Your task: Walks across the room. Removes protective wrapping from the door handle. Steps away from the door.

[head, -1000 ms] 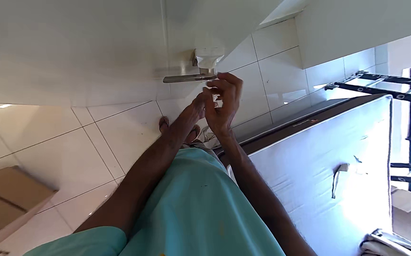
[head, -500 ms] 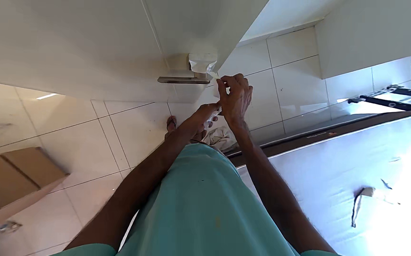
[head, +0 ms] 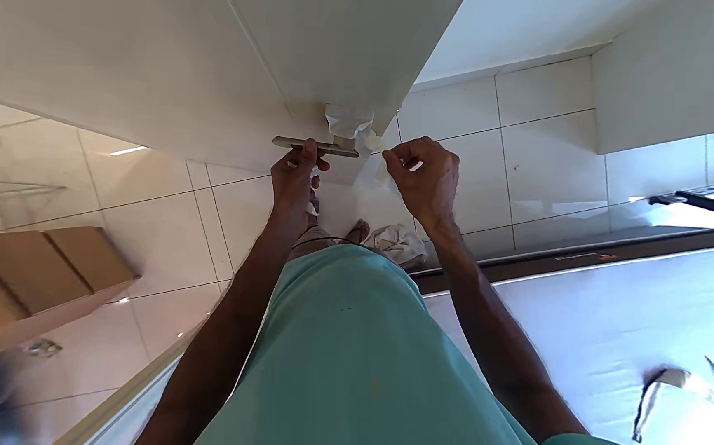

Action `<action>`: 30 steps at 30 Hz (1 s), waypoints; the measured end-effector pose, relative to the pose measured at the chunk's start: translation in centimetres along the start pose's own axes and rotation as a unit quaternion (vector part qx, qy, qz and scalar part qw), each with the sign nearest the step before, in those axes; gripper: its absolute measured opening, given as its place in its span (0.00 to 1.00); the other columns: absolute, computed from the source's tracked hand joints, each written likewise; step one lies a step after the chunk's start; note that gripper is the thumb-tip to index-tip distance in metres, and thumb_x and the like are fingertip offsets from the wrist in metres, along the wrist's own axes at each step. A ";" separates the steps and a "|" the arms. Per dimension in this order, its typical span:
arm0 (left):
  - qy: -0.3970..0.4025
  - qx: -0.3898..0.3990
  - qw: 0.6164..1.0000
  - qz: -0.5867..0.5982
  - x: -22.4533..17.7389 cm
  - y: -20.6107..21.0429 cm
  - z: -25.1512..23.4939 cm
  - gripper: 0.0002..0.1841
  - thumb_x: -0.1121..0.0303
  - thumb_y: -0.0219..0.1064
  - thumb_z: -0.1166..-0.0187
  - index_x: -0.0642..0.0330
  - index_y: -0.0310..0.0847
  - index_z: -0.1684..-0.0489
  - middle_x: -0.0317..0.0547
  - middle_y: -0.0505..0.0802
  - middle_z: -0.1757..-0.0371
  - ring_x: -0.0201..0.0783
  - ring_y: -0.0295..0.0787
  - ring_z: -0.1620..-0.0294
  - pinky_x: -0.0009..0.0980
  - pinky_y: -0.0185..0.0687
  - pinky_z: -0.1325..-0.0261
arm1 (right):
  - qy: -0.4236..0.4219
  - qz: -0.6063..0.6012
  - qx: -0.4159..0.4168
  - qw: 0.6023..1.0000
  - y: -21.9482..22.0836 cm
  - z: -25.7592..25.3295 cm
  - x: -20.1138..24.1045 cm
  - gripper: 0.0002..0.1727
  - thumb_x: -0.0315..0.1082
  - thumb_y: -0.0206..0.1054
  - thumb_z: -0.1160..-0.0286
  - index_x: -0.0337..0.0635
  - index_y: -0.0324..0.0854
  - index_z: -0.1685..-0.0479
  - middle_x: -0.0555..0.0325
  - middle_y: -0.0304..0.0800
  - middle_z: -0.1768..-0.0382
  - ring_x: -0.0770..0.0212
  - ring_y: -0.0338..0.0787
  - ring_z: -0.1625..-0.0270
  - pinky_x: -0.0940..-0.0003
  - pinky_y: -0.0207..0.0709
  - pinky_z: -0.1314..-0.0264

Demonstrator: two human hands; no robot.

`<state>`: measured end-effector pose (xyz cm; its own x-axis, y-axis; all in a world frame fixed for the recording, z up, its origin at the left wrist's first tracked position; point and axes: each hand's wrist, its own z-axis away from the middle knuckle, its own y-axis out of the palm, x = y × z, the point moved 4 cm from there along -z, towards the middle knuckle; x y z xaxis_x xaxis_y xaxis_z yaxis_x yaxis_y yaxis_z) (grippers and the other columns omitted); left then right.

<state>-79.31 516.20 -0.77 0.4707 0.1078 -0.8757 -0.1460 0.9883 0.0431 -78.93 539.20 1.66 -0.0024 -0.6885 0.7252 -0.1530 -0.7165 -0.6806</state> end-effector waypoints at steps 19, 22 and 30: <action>-0.015 0.019 0.997 0.068 -1.7 2.4 -3.4 0.17 0.53 0.60 0.10 0.58 0.83 0.57 0.39 0.92 0.66 0.25 0.76 0.82 0.17 0.62 0.85 | -0.053 -0.065 0.018 0.996 -2.2 0.2 11.6 0.07 0.38 0.73 0.22 0.46 0.86 0.63 0.62 0.84 0.69 0.64 0.79 0.72 0.61 0.69 0.68; 0.005 0.015 0.997 0.078 -1.7 2.2 -3.9 0.12 0.60 0.63 0.11 0.57 0.81 0.63 0.36 0.90 0.69 0.22 0.78 0.79 0.18 0.70 0.79 | -0.097 -0.041 0.058 0.993 -1.5 0.4 14.3 0.06 0.37 0.74 0.24 0.47 0.88 0.66 0.63 0.87 0.71 0.66 0.83 0.74 0.62 0.77 0.73; 0.009 0.053 0.998 0.031 -1.3 2.2 -7.1 0.06 0.75 0.62 0.14 0.70 0.83 0.56 0.41 0.88 0.69 0.22 0.82 0.70 0.21 0.81 0.62 | -0.137 -0.075 0.151 0.976 0.9 -1.5 17.0 0.05 0.36 0.76 0.28 0.47 0.89 0.69 0.64 0.87 0.69 0.64 0.84 0.68 0.58 0.76 0.63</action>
<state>-86.47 517.46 -2.93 0.4473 0.1673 -0.8786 -0.0812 0.9859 0.1464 -80.59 527.01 13.51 0.2683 -0.5486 0.7919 0.1668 -0.7832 -0.5990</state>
